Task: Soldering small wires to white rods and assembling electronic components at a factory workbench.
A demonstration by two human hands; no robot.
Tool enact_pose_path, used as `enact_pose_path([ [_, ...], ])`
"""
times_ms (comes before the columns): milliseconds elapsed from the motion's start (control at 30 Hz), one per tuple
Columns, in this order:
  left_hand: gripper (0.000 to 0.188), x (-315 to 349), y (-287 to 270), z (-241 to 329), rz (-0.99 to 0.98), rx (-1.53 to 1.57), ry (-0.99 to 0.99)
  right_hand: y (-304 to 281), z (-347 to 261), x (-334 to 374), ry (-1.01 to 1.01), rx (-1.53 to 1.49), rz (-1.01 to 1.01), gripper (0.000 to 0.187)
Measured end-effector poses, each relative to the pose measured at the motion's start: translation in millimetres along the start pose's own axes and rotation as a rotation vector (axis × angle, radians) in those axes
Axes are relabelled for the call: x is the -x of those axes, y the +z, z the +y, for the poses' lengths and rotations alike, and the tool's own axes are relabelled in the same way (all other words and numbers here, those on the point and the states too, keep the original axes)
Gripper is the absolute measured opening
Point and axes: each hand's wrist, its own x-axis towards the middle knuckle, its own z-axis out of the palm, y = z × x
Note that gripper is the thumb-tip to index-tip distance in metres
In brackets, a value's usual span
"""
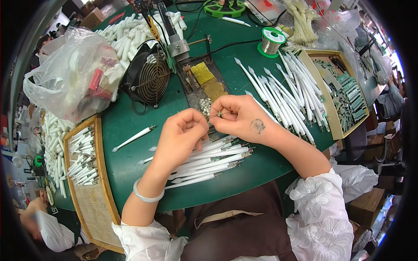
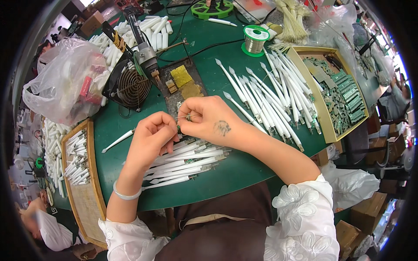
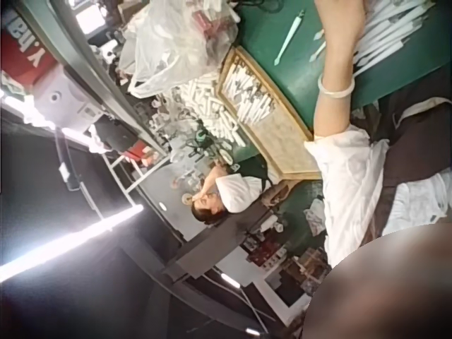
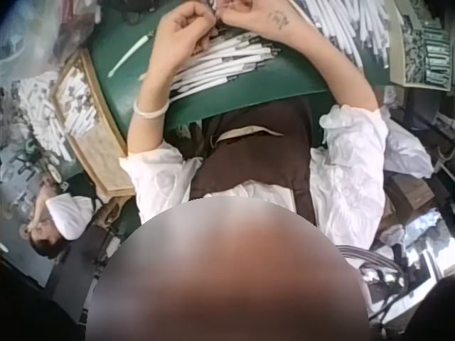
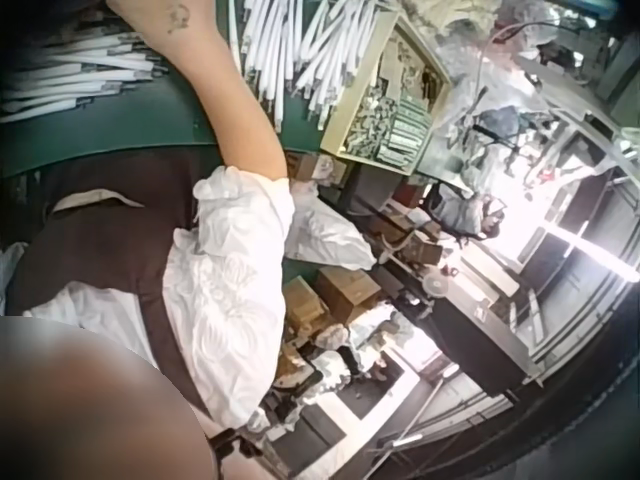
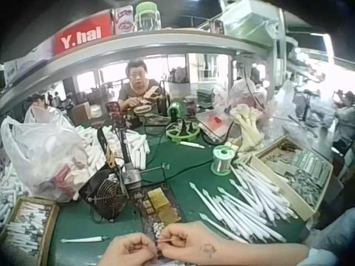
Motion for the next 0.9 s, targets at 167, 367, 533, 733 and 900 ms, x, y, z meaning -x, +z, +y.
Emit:
enact_pose_path([
  [167, 0.004, -3, 0, 2, 0.080, 0.037, -0.020, 3, 5, -3, -0.052, -0.027, 0.000, 0.009],
  [367, 0.006, -16, -11, -2, 0.118, 0.092, -0.044, 4, 12, -7, -0.063, -0.096, 0.164, 0.010],
  [533, 0.006, -26, -12, -3, 0.143, 0.134, -0.048, 9, 17, -11, -0.216, 0.050, 0.207, 0.009],
  [733, 0.006, -32, -11, -1, 0.173, 0.125, 0.001, 12, 22, -17, -0.312, 0.113, 0.281, 0.008],
  [900, 0.006, -33, -10, 1, 0.201, 0.124, 0.040, 14, 23, -18, -0.345, 0.106, 0.311, 0.008],
])
